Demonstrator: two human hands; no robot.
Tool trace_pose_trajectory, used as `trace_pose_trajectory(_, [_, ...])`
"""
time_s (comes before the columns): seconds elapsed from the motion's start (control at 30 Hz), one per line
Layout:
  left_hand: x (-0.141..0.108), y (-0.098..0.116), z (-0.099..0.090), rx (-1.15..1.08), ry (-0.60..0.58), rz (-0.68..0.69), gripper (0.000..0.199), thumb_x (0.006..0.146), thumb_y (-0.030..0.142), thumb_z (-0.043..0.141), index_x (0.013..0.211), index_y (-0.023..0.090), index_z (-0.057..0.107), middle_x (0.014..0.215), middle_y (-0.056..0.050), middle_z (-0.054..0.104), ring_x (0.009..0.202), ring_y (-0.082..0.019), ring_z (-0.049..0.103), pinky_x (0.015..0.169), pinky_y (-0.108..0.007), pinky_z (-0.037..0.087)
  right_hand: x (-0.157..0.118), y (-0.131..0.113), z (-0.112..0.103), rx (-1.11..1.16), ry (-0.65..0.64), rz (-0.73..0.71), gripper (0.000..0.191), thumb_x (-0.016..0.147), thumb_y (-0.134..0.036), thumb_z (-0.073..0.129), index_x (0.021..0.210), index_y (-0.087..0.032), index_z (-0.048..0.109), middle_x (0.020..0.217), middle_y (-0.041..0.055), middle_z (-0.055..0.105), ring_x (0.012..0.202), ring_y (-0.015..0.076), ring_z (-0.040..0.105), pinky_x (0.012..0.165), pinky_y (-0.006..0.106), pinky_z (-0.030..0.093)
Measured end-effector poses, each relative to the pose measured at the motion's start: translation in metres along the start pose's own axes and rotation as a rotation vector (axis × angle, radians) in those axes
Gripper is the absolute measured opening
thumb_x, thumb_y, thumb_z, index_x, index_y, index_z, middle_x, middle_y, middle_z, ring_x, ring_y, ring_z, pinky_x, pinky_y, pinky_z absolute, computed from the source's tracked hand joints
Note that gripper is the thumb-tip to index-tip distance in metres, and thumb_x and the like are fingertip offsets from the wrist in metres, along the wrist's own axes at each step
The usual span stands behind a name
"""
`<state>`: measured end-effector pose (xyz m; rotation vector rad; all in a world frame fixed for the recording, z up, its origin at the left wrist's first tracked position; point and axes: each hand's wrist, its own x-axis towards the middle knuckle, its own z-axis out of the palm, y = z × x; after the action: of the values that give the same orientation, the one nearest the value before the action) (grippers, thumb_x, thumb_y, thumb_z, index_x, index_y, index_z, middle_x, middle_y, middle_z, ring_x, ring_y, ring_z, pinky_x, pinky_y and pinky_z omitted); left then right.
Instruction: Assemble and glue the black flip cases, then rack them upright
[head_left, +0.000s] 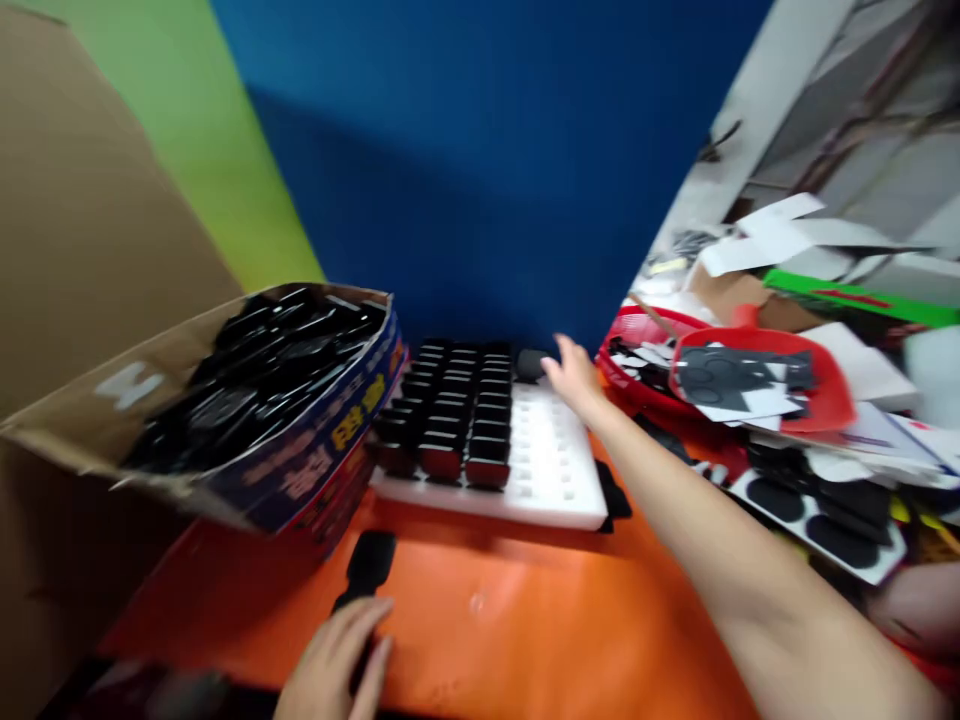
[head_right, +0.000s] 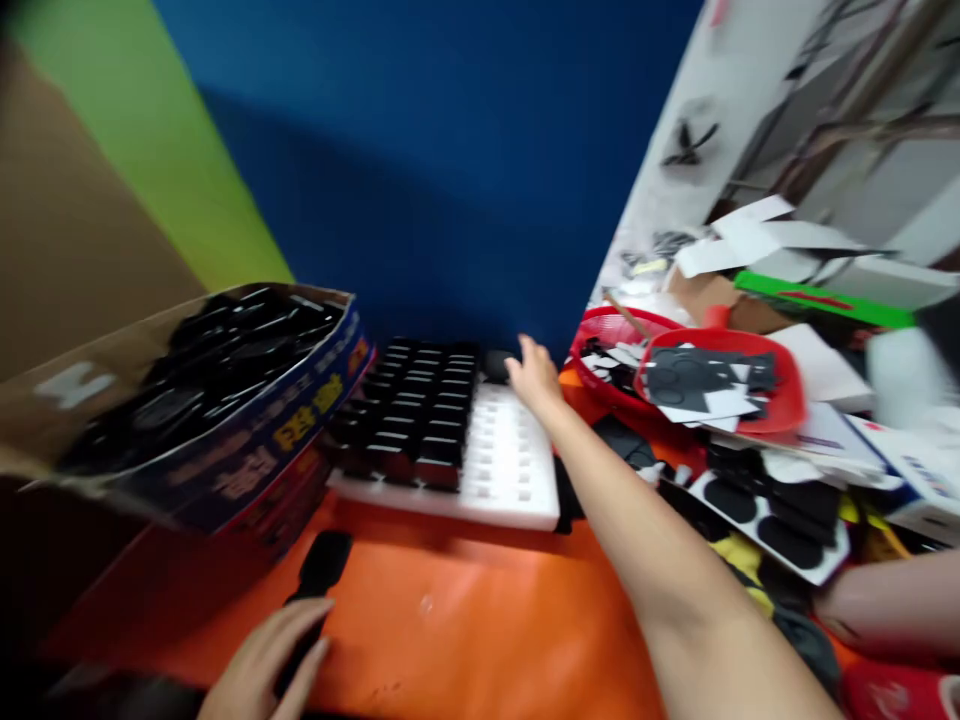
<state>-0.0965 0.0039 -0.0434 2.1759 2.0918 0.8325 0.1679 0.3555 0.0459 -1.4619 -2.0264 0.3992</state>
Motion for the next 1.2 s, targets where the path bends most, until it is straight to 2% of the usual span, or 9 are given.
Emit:
trace_pose_trajectory(0.07, [-0.018, -0.013, -0.015, 0.108, -0.004, -0.196, 0.038, 0.084, 0.040, 0.050, 0.117, 0.022, 0.053, 0.114, -0.009, 0.063, 0.102, -0.027, 0.061, 0.088, -0.041, 0.050, -0.042, -0.010, 0.002, 0.122, 0.318, -0.030, 0.043, 0.088, -0.029, 0.045, 0.128, -0.015, 0.044, 0.123, 0.0163, 0.052, 0.109, 0.0262, 0.052, 0.094, 0.042, 0.040])
trace_pose_trajectory(0.17, [-0.027, -0.020, -0.017, 0.136, -0.113, -0.349, 0.053, 0.080, 0.042, 0.054, 0.125, 0.014, 0.048, 0.116, -0.015, 0.059, 0.106, -0.031, 0.057, 0.091, -0.046, 0.045, -0.126, -0.037, 0.011, 0.267, 0.342, -0.090, 0.034, 0.086, -0.031, 0.049, 0.118, -0.019, 0.052, 0.109, 0.0118, 0.059, 0.100, 0.0247, 0.056, 0.089, 0.042, 0.044])
trace_pose_trajectory(0.33, [0.001, -0.025, -0.013, -0.178, -0.284, -0.556, 0.055, 0.068, 0.038, 0.064, 0.116, 0.014, 0.055, 0.111, -0.014, 0.063, 0.108, -0.033, 0.056, 0.093, -0.043, 0.042, -0.259, -0.098, 0.048, 0.573, -0.414, -0.020, 0.023, 0.086, -0.030, 0.049, 0.104, -0.022, 0.063, 0.102, 0.0079, 0.065, 0.092, 0.0222, 0.061, 0.085, 0.036, 0.048])
trace_pose_trajectory(0.47, [0.014, -0.004, -0.007, -0.794, -0.284, -0.715, 0.043, 0.075, 0.051, 0.055, 0.098, 0.015, 0.064, 0.099, -0.010, 0.069, 0.098, -0.029, 0.062, 0.087, -0.037, 0.045, -0.312, -0.130, 0.080, 0.871, -0.622, 0.328, 0.037, 0.086, -0.040, 0.052, 0.116, -0.019, 0.058, 0.115, 0.0106, 0.062, 0.102, 0.0239, 0.059, 0.090, 0.038, 0.045])
trace_pose_trajectory(0.57, [0.010, 0.035, 0.008, -1.158, -0.135, -0.887, 0.050, 0.078, 0.056, 0.052, 0.107, 0.016, 0.060, 0.106, -0.008, 0.067, 0.100, -0.025, 0.061, 0.085, -0.033, 0.047, -0.325, -0.141, 0.088, 1.165, -0.547, 0.454, 0.056, 0.083, -0.051, 0.054, 0.129, -0.020, 0.046, 0.128, 0.0113, 0.054, 0.110, 0.0242, 0.055, 0.090, 0.037, 0.045])
trace_pose_trajectory(0.7, [0.017, 0.071, 0.024, -1.418, -0.217, -0.912, 0.050, 0.068, 0.048, 0.069, 0.107, 0.018, 0.059, 0.103, -0.008, 0.067, 0.095, -0.024, 0.063, 0.076, -0.031, 0.050, -0.320, -0.130, 0.068, 1.189, -0.280, 0.563, 0.051, 0.082, -0.057, 0.051, 0.113, -0.017, 0.056, 0.110, 0.0104, 0.062, 0.101, 0.0234, 0.058, 0.080, 0.033, 0.049])
trace_pose_trajectory(0.8, [0.039, 0.069, 0.026, -1.432, -0.084, -0.791, 0.058, 0.060, 0.035, 0.078, 0.110, 0.018, 0.055, 0.104, -0.007, 0.066, 0.098, -0.021, 0.061, 0.081, -0.029, 0.048, -0.312, -0.108, 0.040, 1.097, -0.367, 0.583, 0.045, 0.081, -0.055, 0.055, 0.098, -0.014, 0.059, 0.080, 0.0057, 0.063, 0.071, 0.0184, 0.061, 0.057, 0.027, 0.047])
trace_pose_trajectory(0.93, [0.065, 0.063, 0.021, -1.355, -0.182, -0.689, 0.048, 0.059, 0.031, 0.080, 0.097, 0.015, 0.057, 0.082, -0.003, 0.065, 0.074, -0.016, 0.061, 0.064, -0.025, 0.049, -0.305, -0.088, 0.013, 1.074, -0.413, 0.607, 0.043, 0.079, -0.053, 0.059, 0.096, -0.014, 0.057, 0.078, 0.0044, 0.062, 0.062, 0.0156, 0.062, 0.051, 0.024, 0.044])
trace_pose_trajectory(1.2, [0.074, 0.087, 0.026, -1.461, -0.244, -0.810, 0.036, 0.068, 0.039, 0.072, 0.090, 0.017, 0.055, 0.081, -0.001, 0.063, 0.069, -0.012, 0.060, 0.057, -0.020, 0.047, -0.301, -0.086, 0.014, 1.090, -0.073, 0.672, 0.039, 0.079, -0.049, 0.061, 0.096, -0.014, 0.057, 0.077, 0.0032, 0.062, 0.056, 0.0100, 0.056, 0.049, 0.020, 0.042])
